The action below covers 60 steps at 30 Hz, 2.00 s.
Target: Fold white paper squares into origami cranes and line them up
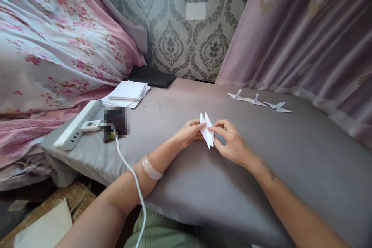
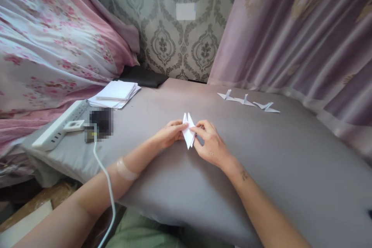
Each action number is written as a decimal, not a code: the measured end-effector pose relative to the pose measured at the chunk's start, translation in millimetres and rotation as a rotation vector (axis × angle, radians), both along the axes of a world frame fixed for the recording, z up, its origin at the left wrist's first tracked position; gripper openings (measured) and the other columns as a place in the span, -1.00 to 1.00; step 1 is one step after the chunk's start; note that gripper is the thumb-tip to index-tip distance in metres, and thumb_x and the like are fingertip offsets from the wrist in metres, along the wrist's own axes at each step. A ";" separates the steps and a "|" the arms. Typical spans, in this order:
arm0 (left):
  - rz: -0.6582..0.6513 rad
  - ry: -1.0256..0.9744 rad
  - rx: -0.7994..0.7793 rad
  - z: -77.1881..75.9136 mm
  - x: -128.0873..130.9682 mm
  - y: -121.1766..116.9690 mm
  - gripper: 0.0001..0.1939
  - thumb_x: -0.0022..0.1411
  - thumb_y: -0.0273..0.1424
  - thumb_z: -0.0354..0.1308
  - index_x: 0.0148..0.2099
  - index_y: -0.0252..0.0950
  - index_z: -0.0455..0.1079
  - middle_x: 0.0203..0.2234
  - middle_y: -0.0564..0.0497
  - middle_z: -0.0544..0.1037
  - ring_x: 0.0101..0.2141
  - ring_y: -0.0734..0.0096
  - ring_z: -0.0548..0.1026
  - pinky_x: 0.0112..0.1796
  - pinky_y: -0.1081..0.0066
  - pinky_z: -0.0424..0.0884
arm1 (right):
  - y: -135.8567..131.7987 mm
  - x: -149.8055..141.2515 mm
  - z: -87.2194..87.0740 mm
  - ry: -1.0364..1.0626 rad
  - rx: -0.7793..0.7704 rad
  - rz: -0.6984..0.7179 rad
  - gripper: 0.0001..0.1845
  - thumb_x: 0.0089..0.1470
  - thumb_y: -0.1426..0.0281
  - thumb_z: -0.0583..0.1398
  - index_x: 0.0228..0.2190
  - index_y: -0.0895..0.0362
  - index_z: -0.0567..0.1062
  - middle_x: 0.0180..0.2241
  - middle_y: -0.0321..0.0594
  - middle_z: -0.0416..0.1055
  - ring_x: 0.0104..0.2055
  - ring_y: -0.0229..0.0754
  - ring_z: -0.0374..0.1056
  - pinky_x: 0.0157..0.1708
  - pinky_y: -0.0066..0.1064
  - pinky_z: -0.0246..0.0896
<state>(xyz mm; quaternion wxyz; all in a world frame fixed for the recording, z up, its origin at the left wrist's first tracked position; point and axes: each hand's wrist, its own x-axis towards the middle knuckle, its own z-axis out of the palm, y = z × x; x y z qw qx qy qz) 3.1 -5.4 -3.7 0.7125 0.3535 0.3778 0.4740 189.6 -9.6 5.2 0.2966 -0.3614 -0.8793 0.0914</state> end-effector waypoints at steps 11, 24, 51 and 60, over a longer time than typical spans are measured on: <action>-0.011 0.685 0.282 -17.2 2.2 14.3 -0.83 0.23 -0.42 0.09 -0.27 -0.40 0.46 -0.52 0.02 0.45 -0.44 0.43 0.41 -0.27 0.39 0.40 | 1.3 -0.4 -22.3 -0.186 -0.056 -0.036 -0.63 0.07 0.49 0.09 -0.08 0.12 0.49 -0.18 -0.08 0.34 -0.10 -0.06 0.27 -0.10 -0.21 0.29; -0.205 1.219 0.753 -10.2 -25.9 6.1 -0.70 0.16 -0.57 0.04 -0.09 -0.33 0.48 -0.21 -0.09 0.50 -0.31 0.41 0.47 -0.19 0.42 0.39 | 0.9 -2.1 -32.2 -0.133 -0.143 -0.115 -0.68 0.13 0.41 0.08 -0.10 0.11 0.50 -0.17 -0.14 0.40 -0.12 -0.10 0.33 -0.07 -0.25 0.24; -0.083 1.261 0.496 -8.9 -11.4 9.8 -0.86 0.20 -0.40 0.12 -0.30 -0.34 0.49 -0.43 -0.04 0.50 -0.42 0.40 0.42 -0.30 0.39 0.36 | 13.4 -12.7 -35.1 -0.011 -0.329 -0.400 -0.71 0.15 0.22 0.11 -0.46 0.07 0.55 -0.41 -0.22 0.46 -0.39 -0.19 0.37 -0.38 -0.36 0.16; -0.094 1.301 0.505 -15.9 -11.2 13.4 -0.86 0.19 -0.35 0.12 -0.35 -0.32 0.39 -0.41 -0.03 0.48 -0.40 0.38 0.40 -0.33 0.38 0.33 | 10.9 -13.1 -36.5 -0.037 -0.322 -0.427 -0.80 0.13 0.22 0.16 -0.42 0.07 0.46 -0.42 -0.27 0.43 -0.39 -0.18 0.35 -0.39 -0.36 0.14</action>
